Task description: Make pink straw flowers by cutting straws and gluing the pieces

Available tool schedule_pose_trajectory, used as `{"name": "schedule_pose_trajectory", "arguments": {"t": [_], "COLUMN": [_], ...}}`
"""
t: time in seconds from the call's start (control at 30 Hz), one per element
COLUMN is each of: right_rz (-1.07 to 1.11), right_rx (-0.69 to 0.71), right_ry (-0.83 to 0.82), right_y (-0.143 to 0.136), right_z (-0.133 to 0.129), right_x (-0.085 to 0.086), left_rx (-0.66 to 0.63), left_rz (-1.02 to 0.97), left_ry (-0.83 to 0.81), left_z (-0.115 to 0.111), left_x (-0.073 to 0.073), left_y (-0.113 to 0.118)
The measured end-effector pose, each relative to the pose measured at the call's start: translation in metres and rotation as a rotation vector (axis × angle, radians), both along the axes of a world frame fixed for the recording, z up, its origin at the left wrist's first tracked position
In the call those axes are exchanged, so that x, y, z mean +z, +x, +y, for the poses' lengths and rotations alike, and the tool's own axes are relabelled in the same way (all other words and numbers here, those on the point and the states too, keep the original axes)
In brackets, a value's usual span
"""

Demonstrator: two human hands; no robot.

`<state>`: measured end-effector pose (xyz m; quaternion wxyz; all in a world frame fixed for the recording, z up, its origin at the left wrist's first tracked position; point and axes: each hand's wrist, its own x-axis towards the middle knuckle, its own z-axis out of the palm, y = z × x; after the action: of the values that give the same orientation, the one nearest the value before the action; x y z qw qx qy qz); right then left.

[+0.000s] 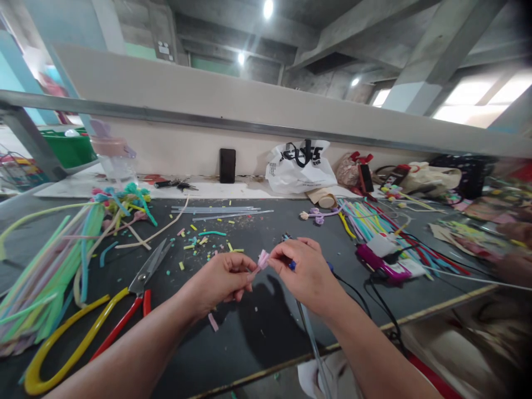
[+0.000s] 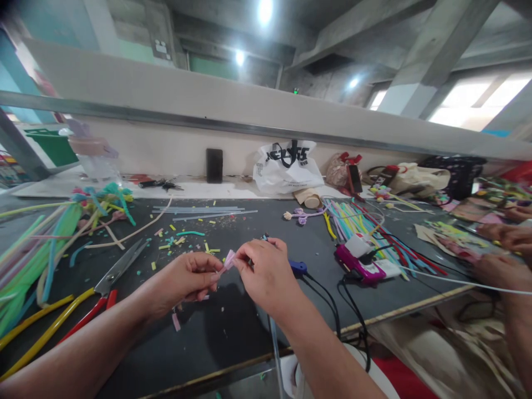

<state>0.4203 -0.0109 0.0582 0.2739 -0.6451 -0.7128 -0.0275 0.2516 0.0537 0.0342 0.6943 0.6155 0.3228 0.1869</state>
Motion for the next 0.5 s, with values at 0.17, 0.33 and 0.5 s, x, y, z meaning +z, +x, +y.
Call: {"name": "schedule_pose_trajectory", "arguments": {"t": [0.17, 0.33, 0.5], "right_rz": [-0.005, -0.019, -0.032], "right_rx": [-0.01, -0.005, -0.016], "right_ry": [0.001, 0.006, -0.029], "right_y": [0.0002, -0.0004, -0.0017], "right_z": [-0.0006, -0.0007, -0.0004], "right_x": [0.0003, 0.0003, -0.0004], "left_rx": [-0.004, -0.008, 0.017], "left_rz": [0.018, 0.019, 0.032], "left_ry": [0.017, 0.048, 0.074], "left_z": [0.0004, 0.0015, 0.0022], "left_x": [0.0011, -0.0042, -0.0085], "left_y": [0.0, 0.001, 0.0022]}}
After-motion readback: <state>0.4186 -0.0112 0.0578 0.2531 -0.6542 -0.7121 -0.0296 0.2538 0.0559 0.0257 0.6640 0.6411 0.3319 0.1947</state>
